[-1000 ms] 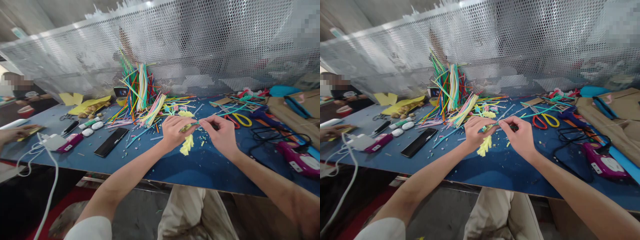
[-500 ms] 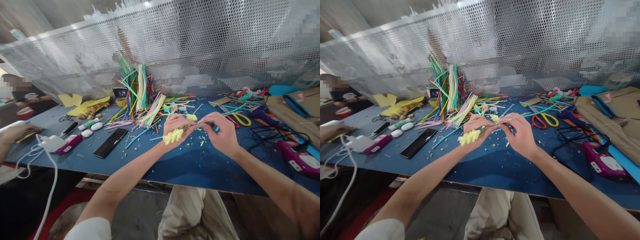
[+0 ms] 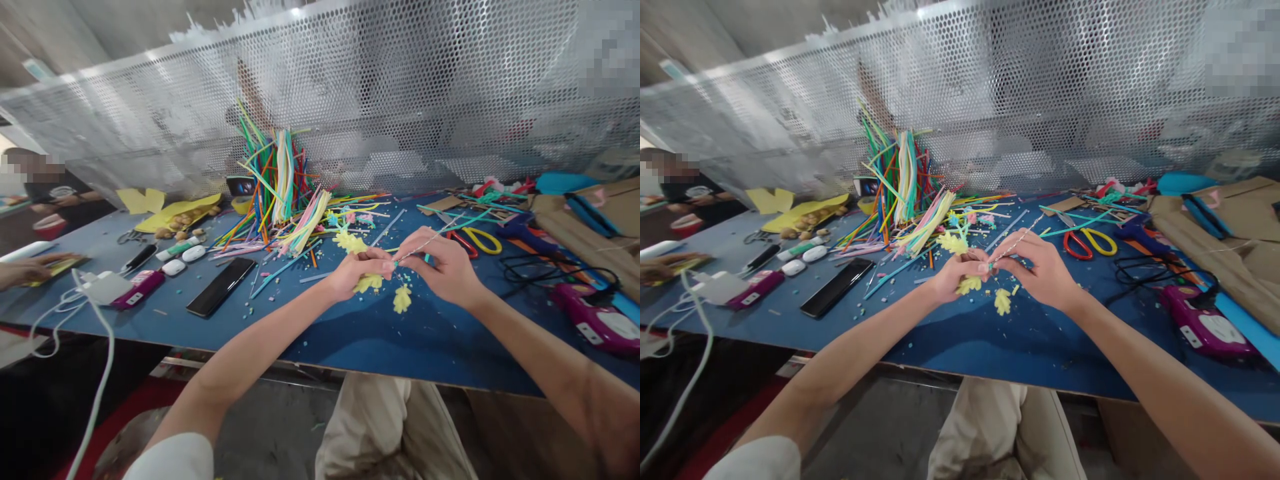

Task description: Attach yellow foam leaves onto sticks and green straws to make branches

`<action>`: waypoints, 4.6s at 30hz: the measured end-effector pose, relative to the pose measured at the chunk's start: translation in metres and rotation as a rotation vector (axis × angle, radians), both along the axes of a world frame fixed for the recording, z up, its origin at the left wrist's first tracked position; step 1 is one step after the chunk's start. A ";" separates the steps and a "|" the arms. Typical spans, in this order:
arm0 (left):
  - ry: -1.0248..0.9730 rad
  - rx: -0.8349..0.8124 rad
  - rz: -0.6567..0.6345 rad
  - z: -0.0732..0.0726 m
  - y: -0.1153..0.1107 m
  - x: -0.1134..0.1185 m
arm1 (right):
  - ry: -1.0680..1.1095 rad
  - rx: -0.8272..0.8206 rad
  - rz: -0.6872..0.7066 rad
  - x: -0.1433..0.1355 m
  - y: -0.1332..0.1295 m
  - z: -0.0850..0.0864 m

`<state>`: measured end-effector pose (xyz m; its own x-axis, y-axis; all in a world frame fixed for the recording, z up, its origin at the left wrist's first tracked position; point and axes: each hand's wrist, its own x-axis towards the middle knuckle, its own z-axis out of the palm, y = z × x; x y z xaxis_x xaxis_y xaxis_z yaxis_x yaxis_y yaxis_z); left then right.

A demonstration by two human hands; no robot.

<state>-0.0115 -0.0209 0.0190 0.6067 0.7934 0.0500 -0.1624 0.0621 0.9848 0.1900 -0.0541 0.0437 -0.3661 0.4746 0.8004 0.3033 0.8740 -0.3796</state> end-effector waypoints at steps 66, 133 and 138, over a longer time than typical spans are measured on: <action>-0.114 -0.088 -0.109 0.005 0.002 0.005 | 0.125 0.098 -0.146 -0.008 0.004 -0.016; 0.039 0.066 -0.146 0.012 -0.001 -0.005 | 0.089 0.003 -0.047 -0.008 -0.010 -0.005; -0.039 -0.095 -0.127 0.011 -0.004 0.003 | 0.132 0.052 -0.165 -0.006 -0.005 -0.005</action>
